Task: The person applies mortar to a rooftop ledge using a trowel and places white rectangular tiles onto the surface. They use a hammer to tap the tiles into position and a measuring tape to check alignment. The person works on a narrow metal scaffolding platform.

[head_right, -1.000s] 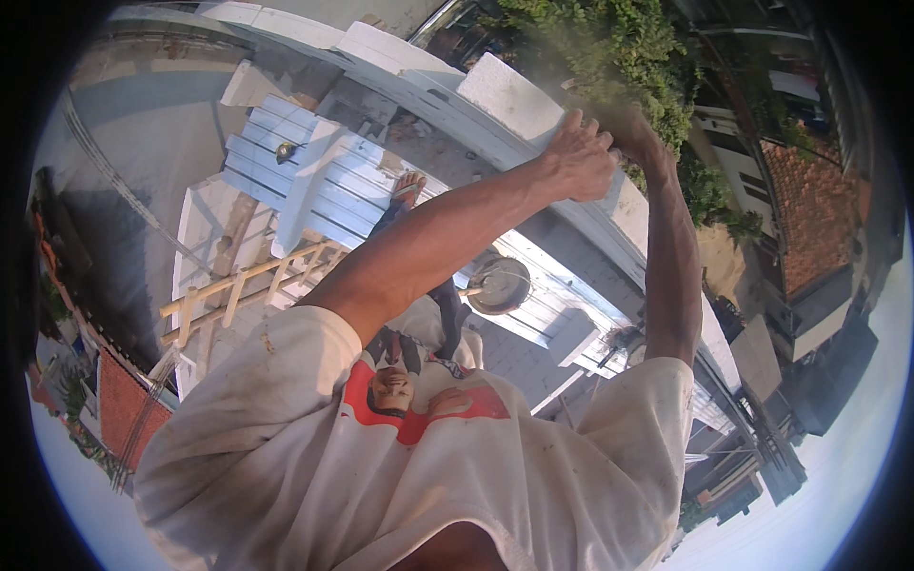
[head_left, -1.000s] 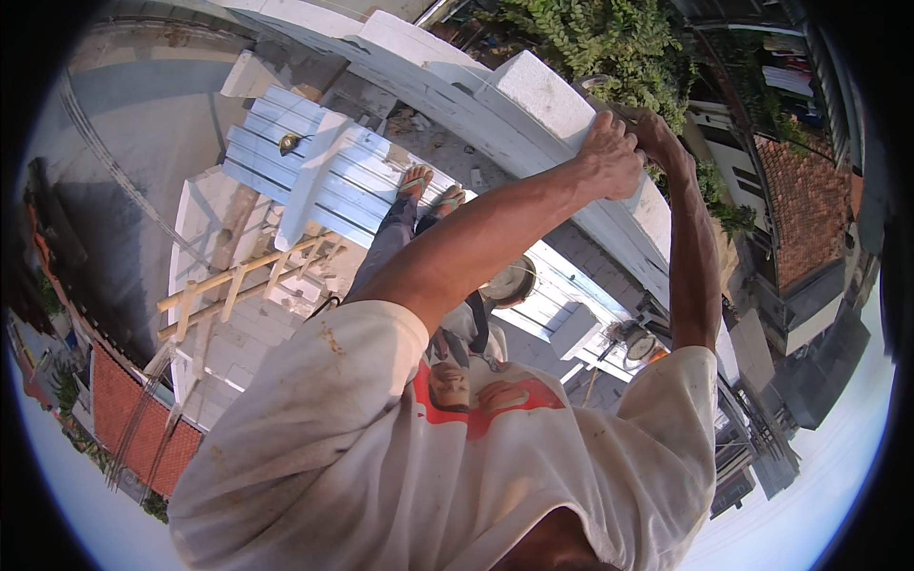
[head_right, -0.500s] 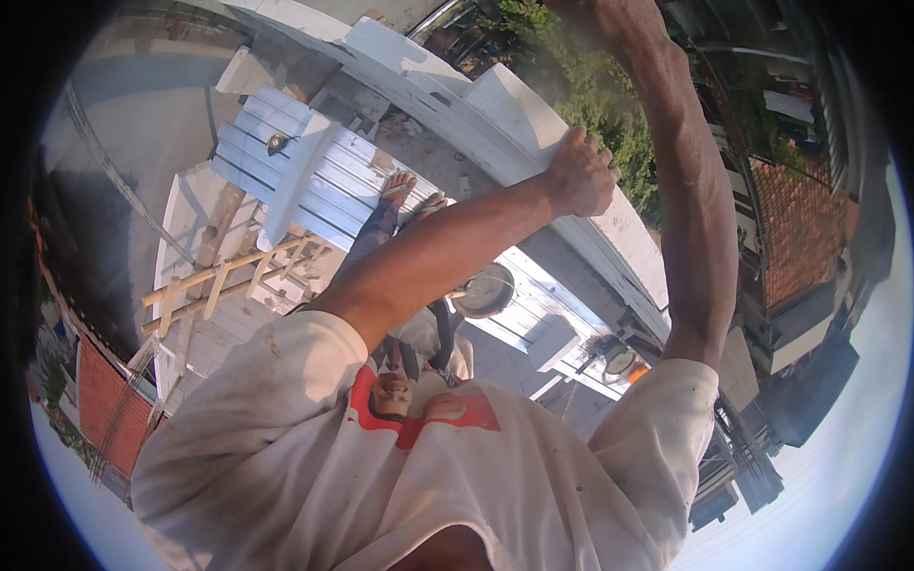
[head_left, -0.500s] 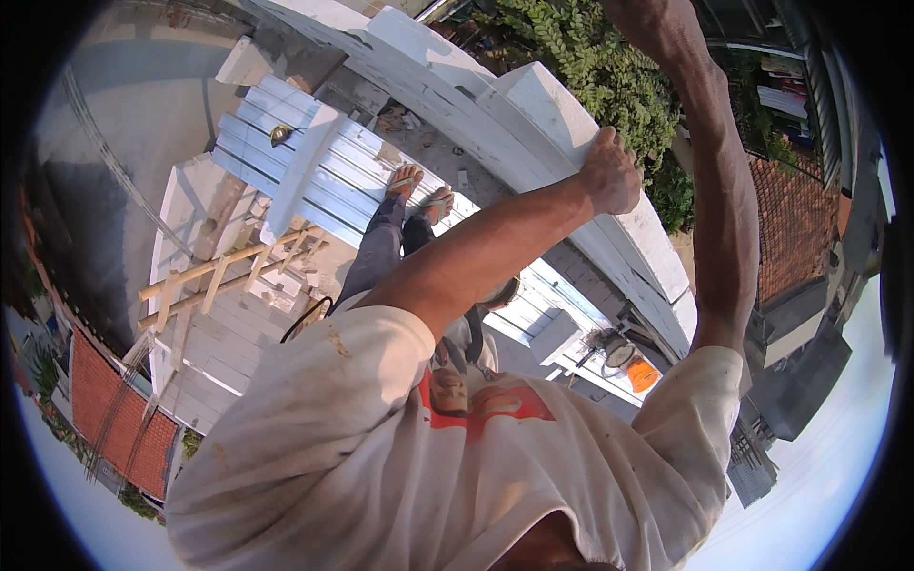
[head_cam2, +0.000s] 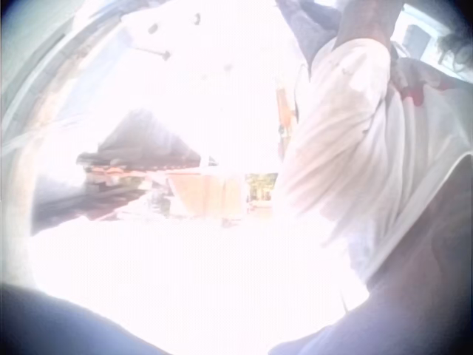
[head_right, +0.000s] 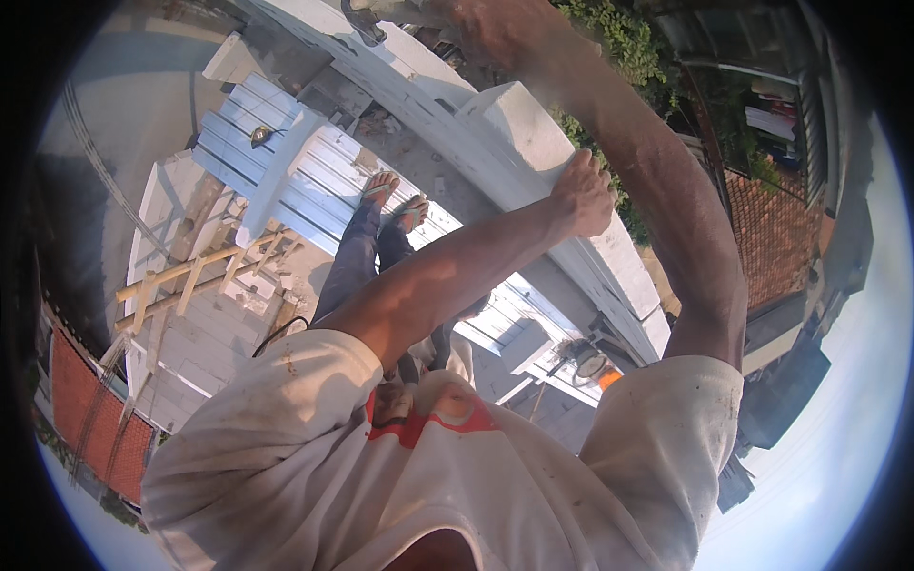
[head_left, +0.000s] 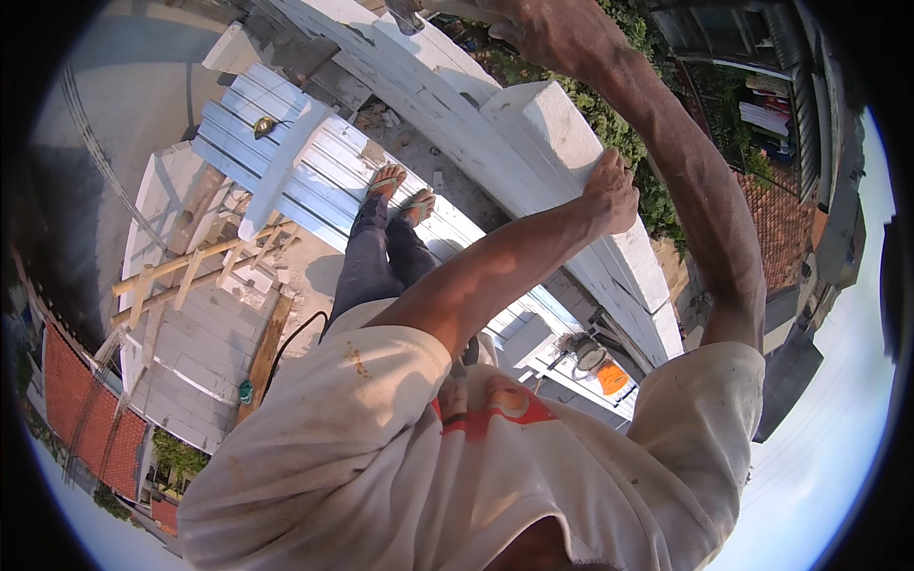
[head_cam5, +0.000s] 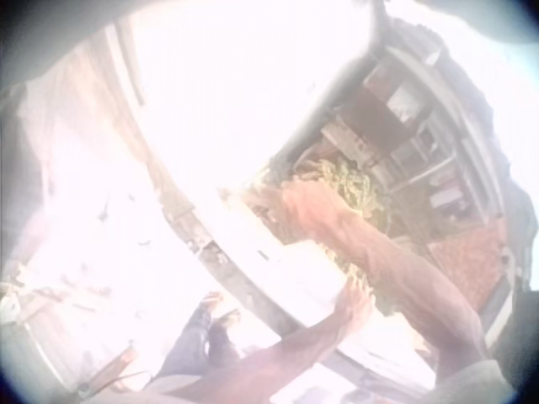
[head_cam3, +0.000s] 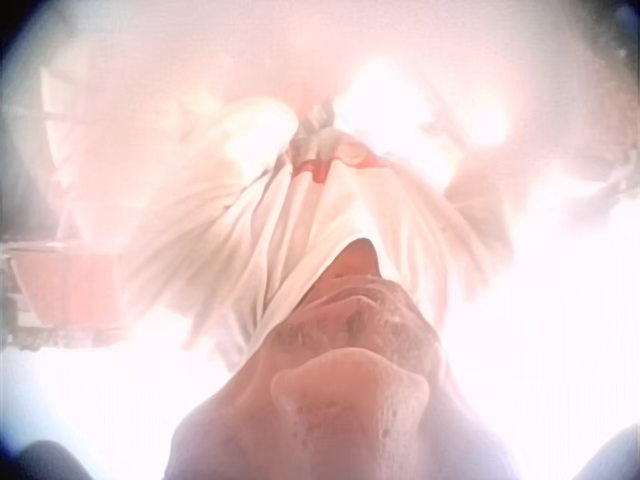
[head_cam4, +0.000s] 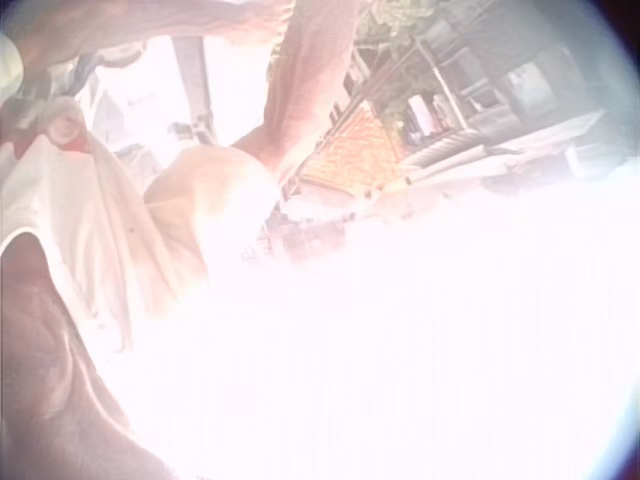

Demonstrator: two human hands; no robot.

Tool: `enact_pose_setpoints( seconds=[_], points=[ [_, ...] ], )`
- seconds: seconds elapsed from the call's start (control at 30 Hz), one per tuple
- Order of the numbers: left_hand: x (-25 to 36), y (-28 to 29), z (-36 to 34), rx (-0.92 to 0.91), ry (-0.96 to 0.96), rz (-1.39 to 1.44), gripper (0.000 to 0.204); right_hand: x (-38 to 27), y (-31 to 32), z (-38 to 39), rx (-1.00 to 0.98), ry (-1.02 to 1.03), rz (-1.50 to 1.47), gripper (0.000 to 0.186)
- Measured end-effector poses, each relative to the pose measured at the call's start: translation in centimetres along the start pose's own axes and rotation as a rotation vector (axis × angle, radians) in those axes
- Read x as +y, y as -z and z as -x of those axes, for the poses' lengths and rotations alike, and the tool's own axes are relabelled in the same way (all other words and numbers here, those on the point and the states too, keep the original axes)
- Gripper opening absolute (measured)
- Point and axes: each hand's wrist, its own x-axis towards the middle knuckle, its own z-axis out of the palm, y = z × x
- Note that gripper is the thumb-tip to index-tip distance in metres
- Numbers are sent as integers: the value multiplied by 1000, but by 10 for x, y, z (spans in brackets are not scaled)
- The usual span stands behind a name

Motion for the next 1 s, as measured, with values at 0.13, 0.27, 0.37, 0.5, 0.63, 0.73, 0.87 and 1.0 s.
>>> enact_pose_setpoints(
  seconds=[0.13, 0.27, 0.37, 0.5, 0.63, 0.73, 0.87, 1.0],
  points=[
    [-13, -26, -12, 126, 106, 46, 47, -29, -45, -13, -176, 103, 25, 28],
    [-17, -25, -12, 72, 121, -44, 49, -22, -20, -18, -92, 113, 1, 47],
    [-16, -2, -7, -79, 82, 50, 51, -12, -47, -14, 28, 0, -59, 51],
    [-12, -33, -13, 296, 121, 206, 56, -34, -40, -23, -177, 63, 79, 43],
    [-16, -32, -10, 245, 108, 215, 52, -31, -6, -21, -81, 182, 190, 37],
    [-25, -36, -12, 199, 120, 128, 50, -31, -19, -26, 8, 174, -21, 18],
    [-26, -53, -14, 661, 47, 119, 46, -24, -44, -27, -2, 78, 60, 19],
    [-11, -23, -16, 52, -1, 36, 46, 8, 35, 56, -173, -344, -170, 24]
  ],
)
